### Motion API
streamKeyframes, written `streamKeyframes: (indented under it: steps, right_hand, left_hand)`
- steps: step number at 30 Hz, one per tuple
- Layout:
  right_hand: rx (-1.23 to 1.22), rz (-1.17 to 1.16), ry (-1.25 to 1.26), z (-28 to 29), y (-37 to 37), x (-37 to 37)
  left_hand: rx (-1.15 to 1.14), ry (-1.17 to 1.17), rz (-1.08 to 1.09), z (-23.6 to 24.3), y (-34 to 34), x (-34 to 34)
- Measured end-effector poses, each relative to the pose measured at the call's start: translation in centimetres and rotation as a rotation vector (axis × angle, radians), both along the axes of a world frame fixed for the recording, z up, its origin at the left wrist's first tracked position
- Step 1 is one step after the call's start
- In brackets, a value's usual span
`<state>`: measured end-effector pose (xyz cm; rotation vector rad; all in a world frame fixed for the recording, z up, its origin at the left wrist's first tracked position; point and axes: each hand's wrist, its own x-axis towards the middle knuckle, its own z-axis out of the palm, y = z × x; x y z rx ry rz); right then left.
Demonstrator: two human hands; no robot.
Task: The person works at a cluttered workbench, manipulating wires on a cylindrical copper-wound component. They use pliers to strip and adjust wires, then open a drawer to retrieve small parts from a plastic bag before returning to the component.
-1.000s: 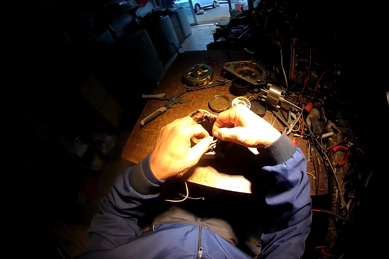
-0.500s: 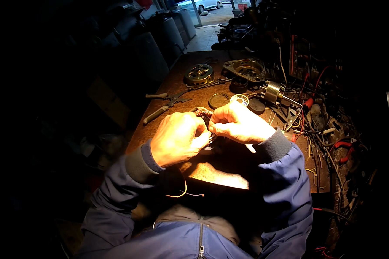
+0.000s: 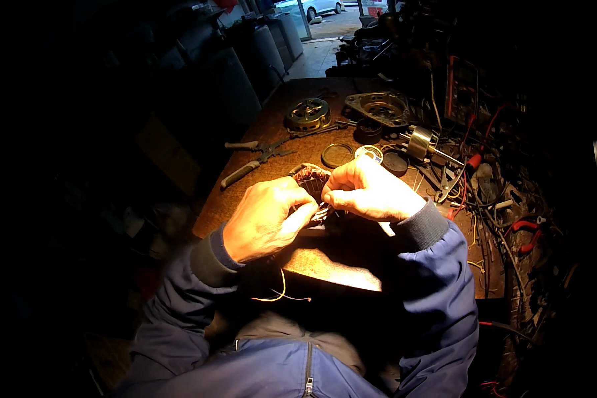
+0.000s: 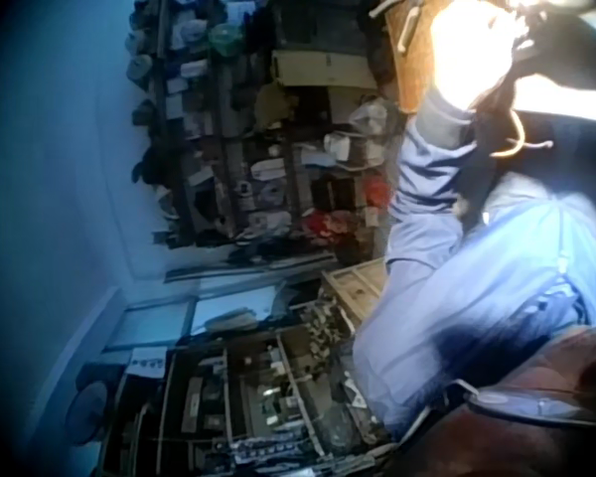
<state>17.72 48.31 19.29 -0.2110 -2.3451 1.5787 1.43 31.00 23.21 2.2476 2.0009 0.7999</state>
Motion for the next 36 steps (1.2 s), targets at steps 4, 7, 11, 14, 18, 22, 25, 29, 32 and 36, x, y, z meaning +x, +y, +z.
streamKeyframes:
  steps: [4, 7, 11, 14, 18, 22, 25, 29, 32, 36]
  right_hand:
    - [0.019, 0.017, -0.054, 0.2, 0.0, -0.1]
    - [0.020, 0.011, -0.080, 0.7, -0.2, 0.0]
    - [0.015, 0.024, -0.008, 0.7, -0.5, 0.1]
    - [0.091, 0.018, -0.011, 0.9, -0.5, 0.2]
    - [0.155, 0.007, 0.001, 1.1, -0.6, 0.3]
    - [0.167, 0.016, 0.009, 0.9, -0.6, 0.2]
    - [0.180, 0.029, 0.031, 0.7, -0.4, 0.1]
    - [0.199, 0.032, 0.037, 1.1, -0.6, 0.2]
    - [0.235, 0.046, 0.082, 1.0, -0.5, 0.1]
    - [0.240, 0.043, 0.075, 0.9, -0.5, 0.0]
  left_hand:
    - [0.039, -0.112, 0.005, -1.0, -0.7, -0.1]
    - [0.084, -0.160, -0.006, -1.3, -0.7, 0.0]
    - [0.103, -0.211, -0.010, -1.7, -0.5, -0.2]
    - [0.091, -0.171, -0.020, -1.5, -0.2, -0.6]
    - [0.043, -0.178, -0.006, -1.1, 0.3, -0.7]
    - [0.034, -0.170, 0.009, -1.1, 0.4, -0.7]
    - [0.021, -0.170, 0.014, -1.0, 0.4, -0.7]
    - [-0.001, -0.177, 0.024, -1.2, 0.7, -0.9]
    - [-0.039, -0.193, 0.017, -1.0, 0.8, -1.1]
    - [-0.091, -0.225, 0.022, -0.8, 0.9, -1.2]
